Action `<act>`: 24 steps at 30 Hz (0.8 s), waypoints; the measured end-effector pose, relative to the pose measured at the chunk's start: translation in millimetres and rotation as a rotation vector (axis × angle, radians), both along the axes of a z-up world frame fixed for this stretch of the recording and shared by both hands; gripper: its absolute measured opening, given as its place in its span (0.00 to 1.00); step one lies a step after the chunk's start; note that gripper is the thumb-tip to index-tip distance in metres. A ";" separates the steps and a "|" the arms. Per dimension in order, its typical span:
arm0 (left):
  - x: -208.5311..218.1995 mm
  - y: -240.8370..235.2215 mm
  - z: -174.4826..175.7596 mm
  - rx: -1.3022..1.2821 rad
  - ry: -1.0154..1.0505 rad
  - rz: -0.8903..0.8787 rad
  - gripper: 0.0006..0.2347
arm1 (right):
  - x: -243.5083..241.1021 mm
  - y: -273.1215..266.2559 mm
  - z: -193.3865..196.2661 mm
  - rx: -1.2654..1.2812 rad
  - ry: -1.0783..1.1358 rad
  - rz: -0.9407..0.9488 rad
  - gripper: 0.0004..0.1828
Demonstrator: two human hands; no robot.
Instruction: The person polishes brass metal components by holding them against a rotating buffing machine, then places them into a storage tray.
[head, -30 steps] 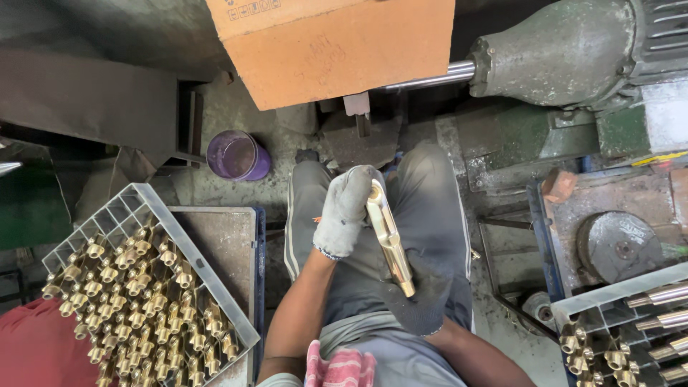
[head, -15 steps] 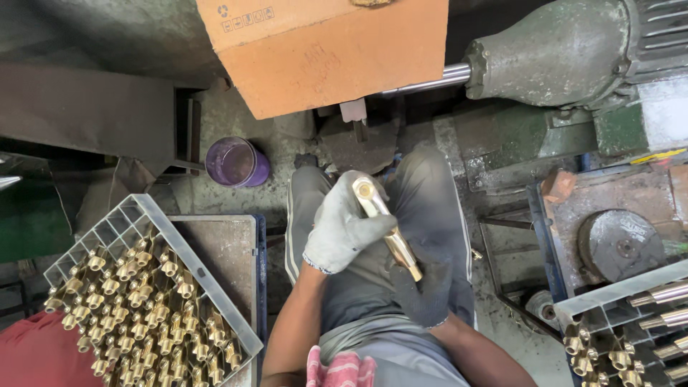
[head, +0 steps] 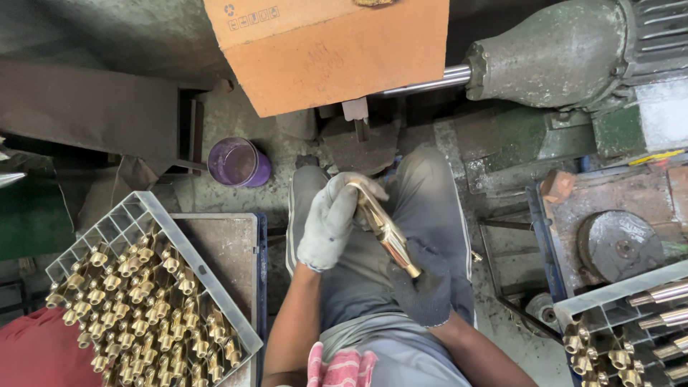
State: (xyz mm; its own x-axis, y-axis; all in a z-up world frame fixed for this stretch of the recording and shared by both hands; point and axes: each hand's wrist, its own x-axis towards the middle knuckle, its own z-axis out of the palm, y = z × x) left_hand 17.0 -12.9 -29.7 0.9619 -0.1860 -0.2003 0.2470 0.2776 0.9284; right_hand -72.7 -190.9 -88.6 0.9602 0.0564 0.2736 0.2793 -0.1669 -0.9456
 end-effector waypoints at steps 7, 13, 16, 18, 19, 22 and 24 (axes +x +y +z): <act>-4.0 12.2 -4.5 -0.156 -0.071 -0.041 0.12 | 0.4 7.1 5.6 0.056 -0.144 -0.162 0.13; -8.5 5.8 -9.6 -0.275 -0.083 0.044 0.11 | 13.1 3.7 33.7 0.056 -0.005 -0.251 0.17; -9.4 4.6 -8.4 -0.251 -0.087 0.075 0.10 | 17.2 -7.9 39.8 -0.293 0.007 -0.210 0.08; -10.1 4.2 -7.1 -0.225 -0.104 0.081 0.11 | 16.5 -8.3 33.8 -0.264 -0.047 -0.215 0.11; -10.9 4.0 -6.2 -0.214 -0.117 0.084 0.11 | 15.4 -7.8 28.1 -0.249 -0.074 -0.217 0.12; -12.3 2.8 -4.6 -0.175 -0.088 0.106 0.12 | 8.1 -5.1 4.6 -0.157 -0.267 -0.283 0.26; -12.7 2.4 -4.7 -0.213 -0.076 0.104 0.12 | 0.7 -5.1 -11.1 -0.071 -0.166 -0.276 0.28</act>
State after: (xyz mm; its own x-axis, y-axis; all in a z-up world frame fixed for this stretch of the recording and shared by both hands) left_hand 4.2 -10.5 -34.4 0.9889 -0.1157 -0.0934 0.1386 0.4895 0.8609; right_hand -72.0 -196.0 -99.7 0.8846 -0.1756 0.4321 0.3633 -0.3218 -0.8743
